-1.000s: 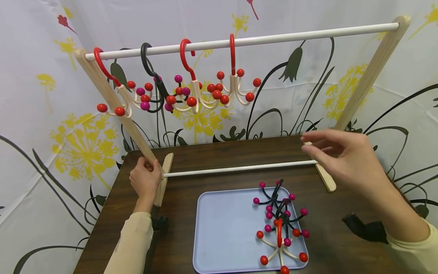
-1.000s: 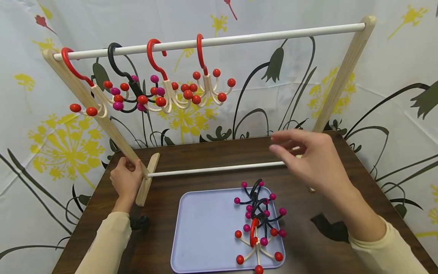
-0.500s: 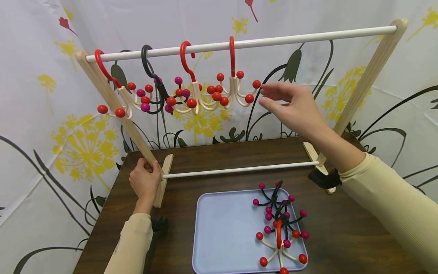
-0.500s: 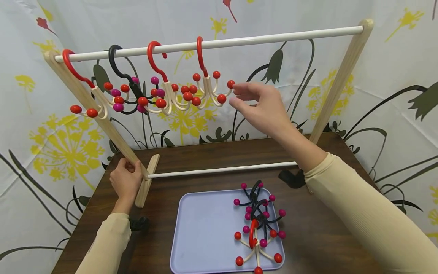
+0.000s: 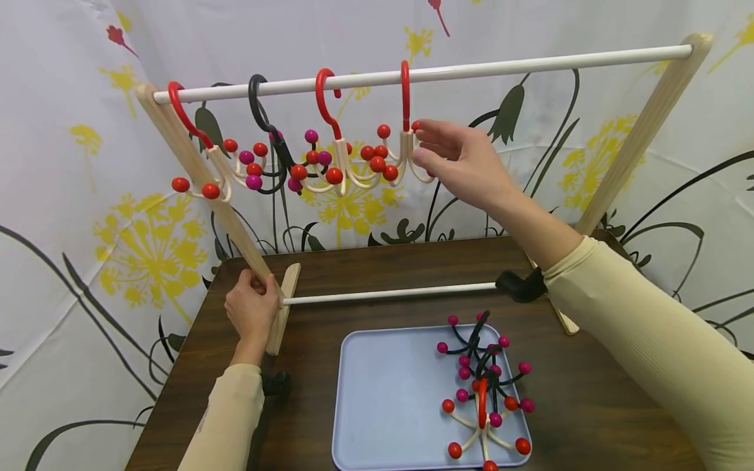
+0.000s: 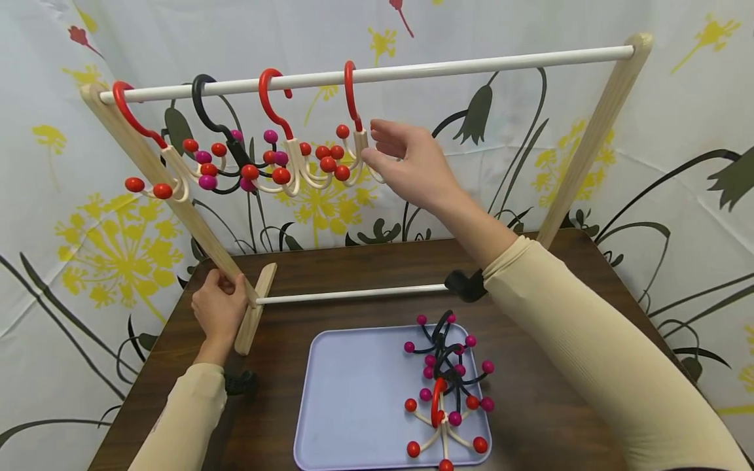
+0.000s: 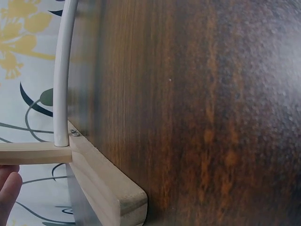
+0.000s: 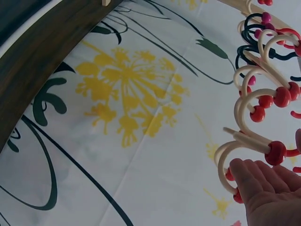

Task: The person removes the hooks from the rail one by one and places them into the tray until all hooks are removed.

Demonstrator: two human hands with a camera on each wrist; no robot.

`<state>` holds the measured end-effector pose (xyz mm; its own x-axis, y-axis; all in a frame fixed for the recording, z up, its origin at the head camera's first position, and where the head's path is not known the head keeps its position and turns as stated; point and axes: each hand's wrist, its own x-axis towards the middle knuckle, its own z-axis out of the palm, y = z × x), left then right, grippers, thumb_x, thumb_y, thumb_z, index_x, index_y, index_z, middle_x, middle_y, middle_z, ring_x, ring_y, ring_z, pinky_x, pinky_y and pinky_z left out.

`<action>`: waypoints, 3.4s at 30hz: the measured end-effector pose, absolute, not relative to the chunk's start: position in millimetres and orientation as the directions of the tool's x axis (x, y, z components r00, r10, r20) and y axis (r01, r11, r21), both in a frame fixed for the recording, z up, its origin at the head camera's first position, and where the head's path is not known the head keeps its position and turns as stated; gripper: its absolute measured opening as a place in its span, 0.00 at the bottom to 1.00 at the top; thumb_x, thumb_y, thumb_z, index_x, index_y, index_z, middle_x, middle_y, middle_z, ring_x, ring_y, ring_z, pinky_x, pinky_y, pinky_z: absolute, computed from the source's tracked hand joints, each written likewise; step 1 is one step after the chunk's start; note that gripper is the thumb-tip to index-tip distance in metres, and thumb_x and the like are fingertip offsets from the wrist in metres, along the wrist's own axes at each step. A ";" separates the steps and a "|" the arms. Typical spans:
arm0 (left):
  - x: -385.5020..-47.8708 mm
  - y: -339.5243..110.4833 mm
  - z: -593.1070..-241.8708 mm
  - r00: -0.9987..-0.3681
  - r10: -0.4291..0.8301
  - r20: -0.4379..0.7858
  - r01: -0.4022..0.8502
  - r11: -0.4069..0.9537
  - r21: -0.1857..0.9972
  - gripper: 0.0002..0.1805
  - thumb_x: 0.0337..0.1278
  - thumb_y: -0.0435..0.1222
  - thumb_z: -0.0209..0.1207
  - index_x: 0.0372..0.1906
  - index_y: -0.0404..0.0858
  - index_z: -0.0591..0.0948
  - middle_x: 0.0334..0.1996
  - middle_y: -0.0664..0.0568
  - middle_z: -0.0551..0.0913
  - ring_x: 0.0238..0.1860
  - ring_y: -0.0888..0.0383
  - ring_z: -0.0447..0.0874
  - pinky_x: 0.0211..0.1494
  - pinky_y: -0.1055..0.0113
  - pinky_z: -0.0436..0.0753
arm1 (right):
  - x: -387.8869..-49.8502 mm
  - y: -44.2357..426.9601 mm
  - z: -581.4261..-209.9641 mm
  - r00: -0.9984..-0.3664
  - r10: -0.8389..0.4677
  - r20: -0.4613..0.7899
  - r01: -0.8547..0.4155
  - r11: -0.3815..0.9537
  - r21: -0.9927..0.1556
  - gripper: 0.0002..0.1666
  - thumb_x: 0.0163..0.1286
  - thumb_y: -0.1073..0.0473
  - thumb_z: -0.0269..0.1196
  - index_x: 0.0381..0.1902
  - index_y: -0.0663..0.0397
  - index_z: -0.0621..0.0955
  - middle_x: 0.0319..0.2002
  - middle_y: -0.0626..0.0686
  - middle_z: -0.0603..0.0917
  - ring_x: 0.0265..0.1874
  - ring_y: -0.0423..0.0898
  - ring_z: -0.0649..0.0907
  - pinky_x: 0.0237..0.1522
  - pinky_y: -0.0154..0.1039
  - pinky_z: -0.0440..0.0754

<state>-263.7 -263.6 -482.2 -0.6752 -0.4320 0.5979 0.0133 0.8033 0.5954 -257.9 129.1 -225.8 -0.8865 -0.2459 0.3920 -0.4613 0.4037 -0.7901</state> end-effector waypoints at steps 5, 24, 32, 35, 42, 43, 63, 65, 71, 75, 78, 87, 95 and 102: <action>-264.1 -264.1 -483.1 -0.676 -0.420 0.606 0.023 0.810 0.587 0.13 0.57 0.42 0.64 0.31 0.36 0.78 0.23 0.44 0.83 0.24 0.43 0.80 0.30 0.46 0.72 | -264.2 120.0 -228.5 -0.897 -0.230 0.379 -0.442 0.430 -0.787 0.33 0.71 0.53 0.61 0.71 0.53 0.68 0.63 0.53 0.77 0.60 0.46 0.78 0.59 0.43 0.74; -264.8 -266.1 -483.7 -0.672 -0.426 0.606 0.022 0.806 0.591 0.12 0.57 0.42 0.64 0.31 0.36 0.79 0.23 0.44 0.84 0.24 0.44 0.81 0.31 0.46 0.72 | -273.6 104.9 -228.0 -0.850 -0.001 0.528 -0.325 0.788 -0.522 0.22 0.70 0.44 0.58 0.57 0.43 0.83 0.45 0.45 0.88 0.42 0.40 0.87 0.37 0.40 0.74; -266.0 -266.9 -485.0 -0.665 -0.416 0.621 0.036 0.812 0.583 0.12 0.57 0.42 0.65 0.31 0.36 0.79 0.22 0.44 0.83 0.23 0.44 0.80 0.29 0.47 0.72 | -274.9 103.4 -226.6 -0.816 0.060 0.576 -0.291 0.818 -0.496 0.20 0.69 0.42 0.57 0.51 0.39 0.87 0.43 0.42 0.88 0.41 0.37 0.87 0.29 0.37 0.70; -266.0 -267.1 -485.2 -0.664 -0.415 0.622 0.039 0.812 0.583 0.12 0.57 0.42 0.65 0.31 0.36 0.79 0.22 0.44 0.83 0.23 0.44 0.80 0.29 0.47 0.72 | -273.9 102.5 -228.0 -0.812 0.055 0.582 -0.292 0.824 -0.485 0.20 0.70 0.43 0.57 0.52 0.39 0.86 0.42 0.41 0.88 0.41 0.37 0.87 0.29 0.37 0.70; -265.0 -266.4 -485.9 -0.664 -0.418 0.620 0.036 0.811 0.585 0.12 0.57 0.42 0.64 0.31 0.36 0.78 0.22 0.44 0.83 0.23 0.43 0.80 0.29 0.46 0.72 | -273.4 98.1 -230.9 -0.780 0.040 0.624 -0.308 0.843 -0.440 0.20 0.71 0.44 0.55 0.52 0.41 0.86 0.43 0.40 0.88 0.38 0.40 0.86 0.28 0.39 0.69; -264.8 -266.2 -486.0 -0.664 -0.419 0.619 0.036 0.809 0.586 0.12 0.57 0.42 0.65 0.31 0.36 0.78 0.22 0.44 0.83 0.23 0.43 0.80 0.29 0.46 0.72 | -273.6 97.6 -231.0 -0.772 0.038 0.634 -0.316 0.844 -0.434 0.20 0.71 0.44 0.55 0.51 0.41 0.87 0.43 0.40 0.88 0.37 0.41 0.86 0.27 0.39 0.69; -265.3 -265.1 -485.9 -0.655 -0.416 0.630 0.046 0.811 0.583 0.12 0.57 0.42 0.65 0.30 0.37 0.78 0.22 0.45 0.83 0.22 0.43 0.79 0.28 0.47 0.71 | -272.2 110.1 -240.6 -0.504 0.020 0.863 -0.557 0.756 -0.343 0.13 0.68 0.51 0.59 0.34 0.45 0.90 0.24 0.50 0.87 0.34 0.47 0.89 0.22 0.39 0.63; -265.1 -264.7 -485.8 -0.655 -0.416 0.630 0.047 0.811 0.584 0.12 0.56 0.42 0.65 0.30 0.37 0.78 0.21 0.45 0.83 0.22 0.43 0.79 0.28 0.47 0.71 | -273.2 112.4 -244.2 -0.479 0.035 0.877 -0.570 0.747 -0.341 0.12 0.67 0.52 0.60 0.34 0.45 0.89 0.25 0.49 0.88 0.34 0.47 0.89 0.23 0.38 0.63; -264.3 -263.6 -485.7 -0.657 -0.413 0.631 0.052 0.810 0.584 0.12 0.56 0.41 0.65 0.30 0.37 0.78 0.21 0.45 0.82 0.22 0.44 0.79 0.28 0.47 0.71 | -275.7 117.2 -252.1 -0.361 0.072 0.930 -0.644 0.702 -0.305 0.11 0.66 0.54 0.61 0.35 0.49 0.89 0.32 0.47 0.89 0.32 0.46 0.88 0.26 0.41 0.73; -264.6 -263.2 -484.1 -0.657 -0.416 0.629 0.049 0.809 0.586 0.12 0.56 0.41 0.65 0.30 0.36 0.79 0.22 0.45 0.83 0.22 0.43 0.79 0.28 0.47 0.71 | -276.0 119.8 -261.9 -0.338 0.083 0.937 -0.656 0.694 -0.298 0.11 0.65 0.53 0.62 0.35 0.51 0.89 0.32 0.49 0.89 0.32 0.47 0.88 0.27 0.44 0.75; -265.2 -262.5 -484.0 -0.660 -0.420 0.623 0.044 0.806 0.590 0.12 0.56 0.41 0.65 0.30 0.37 0.79 0.22 0.45 0.83 0.23 0.43 0.79 0.28 0.47 0.71 | -276.9 122.1 -270.7 -0.347 0.105 0.932 -0.630 0.710 -0.315 0.12 0.65 0.52 0.62 0.36 0.51 0.89 0.33 0.50 0.89 0.33 0.48 0.89 0.26 0.43 0.73; -266.4 -261.8 -486.4 -0.660 -0.415 0.626 0.049 0.808 0.587 0.11 0.56 0.40 0.64 0.31 0.36 0.79 0.22 0.44 0.83 0.23 0.43 0.80 0.30 0.46 0.72 | -278.1 124.1 -289.1 -0.429 0.204 0.880 -0.571 0.694 -0.439 0.09 0.63 0.53 0.65 0.35 0.48 0.89 0.34 0.47 0.89 0.33 0.47 0.89 0.28 0.42 0.73; -265.9 -262.3 -485.2 -0.654 -0.423 0.628 0.044 0.807 0.589 0.11 0.56 0.40 0.64 0.31 0.35 0.79 0.22 0.44 0.83 0.23 0.43 0.80 0.30 0.46 0.72 | -284.2 120.4 -286.8 -0.524 0.231 0.820 -0.501 0.695 -0.516 0.13 0.66 0.49 0.62 0.36 0.46 0.90 0.35 0.46 0.89 0.34 0.46 0.89 0.35 0.47 0.79; -264.8 -262.5 -485.0 -0.653 -0.418 0.631 0.049 0.809 0.586 0.11 0.56 0.39 0.64 0.31 0.35 0.79 0.21 0.44 0.83 0.22 0.43 0.79 0.29 0.46 0.72 | -285.6 114.1 -292.1 -0.607 0.255 0.753 -0.457 0.663 -0.593 0.14 0.64 0.49 0.63 0.40 0.48 0.89 0.36 0.47 0.89 0.31 0.44 0.88 0.36 0.45 0.78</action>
<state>-264.8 -262.5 -485.0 -0.6533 -0.4177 0.6314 0.0490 0.8089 0.5859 -285.6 114.1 -292.1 -0.6069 0.2552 0.7527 -0.4573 0.6625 -0.5932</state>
